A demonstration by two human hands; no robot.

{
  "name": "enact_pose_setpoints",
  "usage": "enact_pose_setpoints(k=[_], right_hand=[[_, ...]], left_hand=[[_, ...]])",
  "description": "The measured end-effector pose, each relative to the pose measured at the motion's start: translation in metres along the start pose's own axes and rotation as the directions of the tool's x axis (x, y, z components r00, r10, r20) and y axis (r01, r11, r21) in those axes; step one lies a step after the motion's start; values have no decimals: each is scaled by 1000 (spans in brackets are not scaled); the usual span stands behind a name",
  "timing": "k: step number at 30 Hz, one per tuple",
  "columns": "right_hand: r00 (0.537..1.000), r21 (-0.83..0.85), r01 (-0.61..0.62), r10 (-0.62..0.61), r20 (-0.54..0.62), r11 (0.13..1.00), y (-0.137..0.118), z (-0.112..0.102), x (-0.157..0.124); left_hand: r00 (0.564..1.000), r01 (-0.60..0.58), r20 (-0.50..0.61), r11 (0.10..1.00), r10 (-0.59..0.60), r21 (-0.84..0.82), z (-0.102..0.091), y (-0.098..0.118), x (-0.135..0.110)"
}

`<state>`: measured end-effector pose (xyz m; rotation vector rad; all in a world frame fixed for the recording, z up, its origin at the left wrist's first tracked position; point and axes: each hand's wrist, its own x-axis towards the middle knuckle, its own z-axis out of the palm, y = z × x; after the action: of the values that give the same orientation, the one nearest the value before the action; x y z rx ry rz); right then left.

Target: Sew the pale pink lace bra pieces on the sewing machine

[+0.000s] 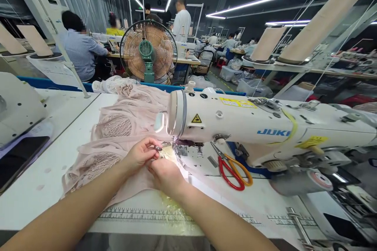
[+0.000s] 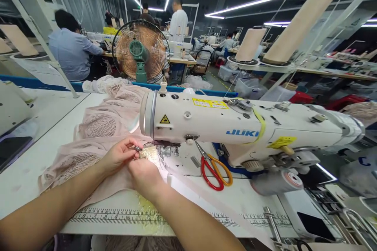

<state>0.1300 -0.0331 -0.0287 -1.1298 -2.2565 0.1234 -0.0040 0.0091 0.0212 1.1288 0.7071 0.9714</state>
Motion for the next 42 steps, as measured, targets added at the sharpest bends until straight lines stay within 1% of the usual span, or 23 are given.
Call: enact_pose_setpoints(k=[3, 6, 8, 9, 10, 11, 12, 13, 14, 15, 16, 19, 21, 24, 27, 31, 36, 42], right_hand=[[1000, 25, -2, 2, -14, 1000, -1, -2, 1], [1000, 73, 22, -21, -15, 997, -6, -14, -1], [999, 162, 38, -33, -34, 986, -10, -25, -3], [999, 227, 20, -9, -52, 974, -12, -31, -4], [996, 314, -38, 62, -67, 949, -13, -37, -4], [983, 408, -130, 171, -66, 904, -13, -41, -4], [955, 490, -237, 294, -43, 839, -12, -45, -4], [914, 551, -338, 405, 0, 763, -10, -47, -3], [872, 595, -419, 487, 52, 686, -8, -48, -2], [837, 626, -474, 537, 102, 619, -5, -48, -1], [816, 648, -505, 560, 144, 569, -2, -48, 1], [776, 713, -547, 586, 234, 439, 6, -45, 6], [756, 752, -553, 596, 272, 358, 7, -44, 8], [735, 799, -547, 601, 313, 252, 7, -42, 11], [722, 829, -533, 602, 342, 169, 5, -42, 13], [716, 852, -515, 594, 367, 95, 4, -43, 14], [722, 869, -493, 571, 391, 29, 5, -42, 13], [726, 876, -482, 562, 397, 3, 7, -40, 13]], left_hand=[[1000, 21, 18, 999, -22, 43, -3, -1, 1], [999, 26, 17, 997, -28, 68, -6, -1, 3], [999, 35, 8, 996, -35, 80, -7, 0, 3], [999, 36, 5, 996, -37, 85, -7, 0, 3], [999, 35, 3, 995, -35, 89, -7, 0, 3], [1000, 28, 1, 996, -28, 90, -6, 0, 3], [1000, 16, 1, 996, -16, 91, -6, 1, 3], [1000, 4, 3, 996, -4, 93, -5, 1, 2], [1000, -7, 8, 995, 7, 97, -5, 2, 2], [1000, -15, 17, 995, 13, 103, -4, 3, 1], [999, -19, 29, 994, 16, 108, -4, 3, 1], [997, 0, 75, 994, -8, 108, -4, 4, -1], [994, 28, 104, 996, -37, 88, -4, 3, -2], [987, 85, 130, 996, -88, 32, -3, 1, -2], [979, 155, 137, 987, -150, -29, -2, -1, -2], [971, 209, 133, 976, -200, -54, 1, 0, -3], [969, 224, 122, 973, -215, -61, 0, 3, -4], [967, 244, 91, 969, -239, -48, 0, 5, -4]])
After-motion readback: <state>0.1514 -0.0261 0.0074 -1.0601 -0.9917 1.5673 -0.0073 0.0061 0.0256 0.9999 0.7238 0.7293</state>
